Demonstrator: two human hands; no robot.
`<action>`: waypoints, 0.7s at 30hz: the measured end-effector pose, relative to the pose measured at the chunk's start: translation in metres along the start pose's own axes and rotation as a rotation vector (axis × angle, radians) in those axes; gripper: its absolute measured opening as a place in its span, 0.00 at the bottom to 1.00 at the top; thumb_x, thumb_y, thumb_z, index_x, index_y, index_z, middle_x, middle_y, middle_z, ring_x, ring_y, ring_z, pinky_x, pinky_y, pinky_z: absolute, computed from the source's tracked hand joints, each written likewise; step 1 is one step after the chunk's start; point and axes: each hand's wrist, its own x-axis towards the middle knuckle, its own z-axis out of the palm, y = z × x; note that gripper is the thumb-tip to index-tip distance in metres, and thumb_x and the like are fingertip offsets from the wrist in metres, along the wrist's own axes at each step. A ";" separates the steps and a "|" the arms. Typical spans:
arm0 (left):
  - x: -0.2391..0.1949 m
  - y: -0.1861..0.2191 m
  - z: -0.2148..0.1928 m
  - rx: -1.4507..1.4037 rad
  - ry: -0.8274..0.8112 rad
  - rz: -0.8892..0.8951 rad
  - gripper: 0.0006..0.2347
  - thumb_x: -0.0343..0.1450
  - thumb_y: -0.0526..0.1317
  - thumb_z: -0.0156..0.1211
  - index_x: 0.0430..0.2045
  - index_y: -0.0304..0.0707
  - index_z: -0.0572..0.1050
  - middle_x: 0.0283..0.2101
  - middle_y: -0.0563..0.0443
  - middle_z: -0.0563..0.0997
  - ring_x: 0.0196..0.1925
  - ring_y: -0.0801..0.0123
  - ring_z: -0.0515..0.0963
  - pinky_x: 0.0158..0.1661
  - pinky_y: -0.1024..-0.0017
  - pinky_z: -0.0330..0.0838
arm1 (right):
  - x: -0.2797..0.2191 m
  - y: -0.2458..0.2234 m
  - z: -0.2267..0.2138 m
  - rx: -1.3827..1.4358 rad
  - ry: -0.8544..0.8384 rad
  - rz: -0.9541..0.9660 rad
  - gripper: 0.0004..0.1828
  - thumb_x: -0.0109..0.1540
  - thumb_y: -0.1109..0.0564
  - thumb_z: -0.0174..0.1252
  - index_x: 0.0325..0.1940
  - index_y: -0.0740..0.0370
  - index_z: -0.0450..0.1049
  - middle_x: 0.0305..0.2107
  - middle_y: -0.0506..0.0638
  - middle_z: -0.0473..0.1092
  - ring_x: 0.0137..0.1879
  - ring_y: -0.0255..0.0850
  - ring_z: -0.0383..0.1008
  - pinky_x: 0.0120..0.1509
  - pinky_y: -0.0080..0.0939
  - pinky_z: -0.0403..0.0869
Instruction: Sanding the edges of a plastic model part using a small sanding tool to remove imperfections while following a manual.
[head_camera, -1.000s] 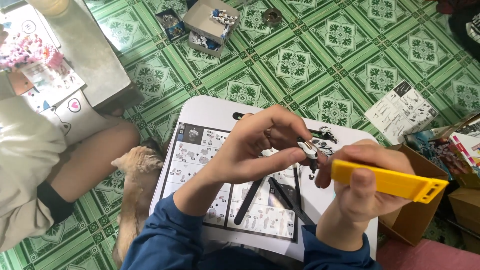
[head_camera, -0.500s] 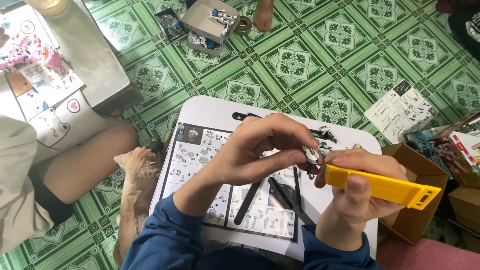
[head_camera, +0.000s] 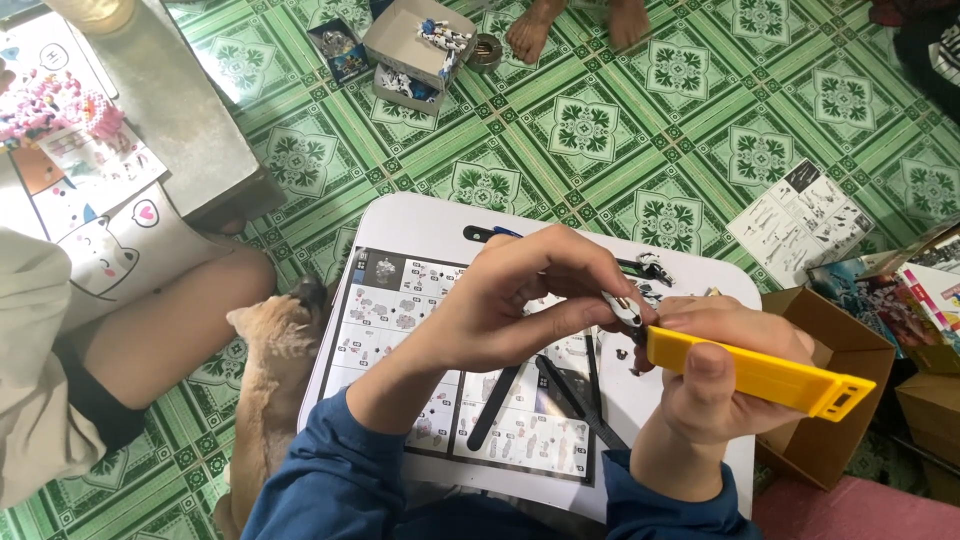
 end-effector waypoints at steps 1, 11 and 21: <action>0.000 0.000 0.000 0.017 0.000 0.009 0.10 0.70 0.25 0.57 0.42 0.38 0.69 0.43 0.48 0.79 0.44 0.68 0.82 0.47 0.76 0.82 | 0.001 -0.001 0.001 0.007 -0.013 -0.004 0.11 0.62 0.53 0.49 0.35 0.65 0.67 0.21 0.51 0.68 0.20 0.34 0.66 0.30 0.30 0.72; 0.000 0.008 0.004 0.109 0.037 -0.023 0.11 0.69 0.23 0.57 0.41 0.34 0.69 0.41 0.47 0.79 0.42 0.66 0.83 0.47 0.76 0.81 | 0.002 0.005 -0.004 0.003 -0.044 -0.026 0.11 0.62 0.54 0.50 0.33 0.66 0.68 0.22 0.52 0.70 0.18 0.32 0.64 0.31 0.29 0.73; 0.000 0.007 0.006 0.146 0.065 -0.023 0.10 0.68 0.23 0.59 0.39 0.33 0.70 0.38 0.47 0.78 0.38 0.69 0.82 0.41 0.79 0.80 | 0.001 0.005 -0.008 -0.037 -0.060 0.011 0.09 0.61 0.55 0.50 0.33 0.65 0.68 0.24 0.52 0.70 0.20 0.33 0.65 0.35 0.31 0.75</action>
